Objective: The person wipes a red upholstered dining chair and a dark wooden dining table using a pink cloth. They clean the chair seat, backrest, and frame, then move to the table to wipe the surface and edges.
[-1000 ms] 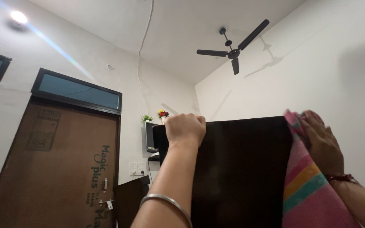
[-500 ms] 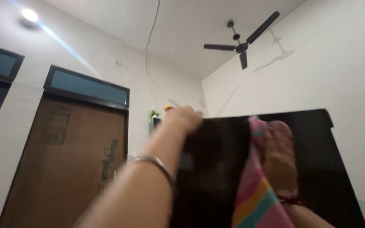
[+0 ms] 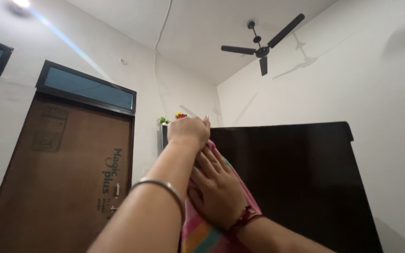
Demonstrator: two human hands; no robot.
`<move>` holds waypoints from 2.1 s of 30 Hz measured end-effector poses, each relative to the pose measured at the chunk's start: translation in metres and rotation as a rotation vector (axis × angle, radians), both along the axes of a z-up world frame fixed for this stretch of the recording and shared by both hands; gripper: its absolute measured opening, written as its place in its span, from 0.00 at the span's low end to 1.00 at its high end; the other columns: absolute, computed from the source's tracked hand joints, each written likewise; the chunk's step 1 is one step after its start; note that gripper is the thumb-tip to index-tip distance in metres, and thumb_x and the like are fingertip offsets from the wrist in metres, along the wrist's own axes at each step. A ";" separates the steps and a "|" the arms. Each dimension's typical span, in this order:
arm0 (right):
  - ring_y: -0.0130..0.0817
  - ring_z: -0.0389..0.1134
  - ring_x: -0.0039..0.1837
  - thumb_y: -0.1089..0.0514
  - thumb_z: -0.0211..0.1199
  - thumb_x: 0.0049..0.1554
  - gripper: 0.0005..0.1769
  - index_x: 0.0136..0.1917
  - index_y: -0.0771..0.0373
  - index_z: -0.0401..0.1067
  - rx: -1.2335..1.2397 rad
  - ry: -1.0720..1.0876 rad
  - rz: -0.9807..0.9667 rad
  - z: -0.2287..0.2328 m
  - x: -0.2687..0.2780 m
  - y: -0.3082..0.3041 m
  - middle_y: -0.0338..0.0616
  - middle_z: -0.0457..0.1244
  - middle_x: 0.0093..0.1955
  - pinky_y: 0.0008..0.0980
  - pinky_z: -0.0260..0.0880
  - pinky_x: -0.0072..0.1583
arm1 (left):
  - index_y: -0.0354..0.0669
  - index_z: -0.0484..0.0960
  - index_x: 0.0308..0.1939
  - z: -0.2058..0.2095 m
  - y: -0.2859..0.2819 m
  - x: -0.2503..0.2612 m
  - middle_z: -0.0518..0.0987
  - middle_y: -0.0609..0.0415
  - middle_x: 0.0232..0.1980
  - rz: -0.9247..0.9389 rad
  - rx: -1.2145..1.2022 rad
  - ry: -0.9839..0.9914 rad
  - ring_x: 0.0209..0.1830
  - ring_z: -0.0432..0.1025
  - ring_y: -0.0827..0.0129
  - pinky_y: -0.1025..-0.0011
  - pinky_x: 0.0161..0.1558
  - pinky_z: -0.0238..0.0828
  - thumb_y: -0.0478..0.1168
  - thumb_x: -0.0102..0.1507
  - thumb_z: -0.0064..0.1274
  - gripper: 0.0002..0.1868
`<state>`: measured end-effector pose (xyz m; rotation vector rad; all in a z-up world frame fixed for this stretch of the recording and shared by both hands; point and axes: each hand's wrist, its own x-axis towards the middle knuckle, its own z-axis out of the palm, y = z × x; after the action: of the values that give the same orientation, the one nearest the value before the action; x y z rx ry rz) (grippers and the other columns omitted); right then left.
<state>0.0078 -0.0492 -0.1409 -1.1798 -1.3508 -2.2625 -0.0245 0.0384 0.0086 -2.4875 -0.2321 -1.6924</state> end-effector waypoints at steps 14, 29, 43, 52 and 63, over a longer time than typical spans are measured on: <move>0.45 0.46 0.85 0.53 0.53 0.62 0.32 0.78 0.60 0.57 0.198 0.119 -0.244 0.020 0.097 -0.156 0.52 0.50 0.82 0.46 0.46 0.80 | 0.46 0.88 0.44 -0.005 -0.001 -0.009 0.85 0.45 0.47 0.002 0.038 -0.090 0.50 0.79 0.54 0.56 0.55 0.73 0.54 0.70 0.28 0.30; 0.53 0.46 0.82 0.48 0.55 0.61 0.38 0.77 0.70 0.54 0.786 0.461 -0.055 0.023 0.153 -0.177 0.62 0.50 0.79 0.46 0.44 0.79 | 0.49 0.88 0.50 0.001 0.018 -0.024 0.85 0.43 0.53 0.100 0.000 -0.085 0.55 0.79 0.52 0.55 0.57 0.73 0.56 0.70 0.29 0.30; 0.58 0.46 0.87 0.46 0.54 0.62 0.39 0.79 0.71 0.58 0.358 0.166 -0.023 0.017 -0.007 0.012 0.66 0.51 0.82 0.52 0.41 0.86 | 0.48 0.89 0.51 0.002 0.020 -0.045 0.85 0.40 0.55 0.053 -0.002 -0.076 0.56 0.79 0.50 0.55 0.59 0.72 0.61 0.72 0.30 0.33; 0.53 0.46 0.87 0.48 0.59 0.59 0.39 0.77 0.70 0.57 0.124 0.072 -0.121 0.027 0.000 -0.038 0.62 0.50 0.83 0.49 0.41 0.85 | 0.45 0.89 0.50 0.009 0.015 -0.043 0.84 0.38 0.55 0.035 0.046 -0.112 0.57 0.77 0.48 0.54 0.58 0.70 0.61 0.70 0.34 0.32; 0.55 0.47 0.84 0.55 0.55 0.61 0.37 0.80 0.67 0.54 0.324 0.197 -0.180 0.008 0.090 -0.142 0.60 0.49 0.83 0.48 0.48 0.80 | 0.44 0.87 0.48 0.009 -0.004 -0.024 0.83 0.41 0.54 -0.012 0.073 -0.104 0.55 0.78 0.51 0.55 0.56 0.73 0.56 0.70 0.32 0.29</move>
<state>0.0978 -0.1913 -0.1325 -1.4056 -0.7979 -2.2985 -0.0485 0.0341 0.0178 -2.3568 -0.1625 -1.8036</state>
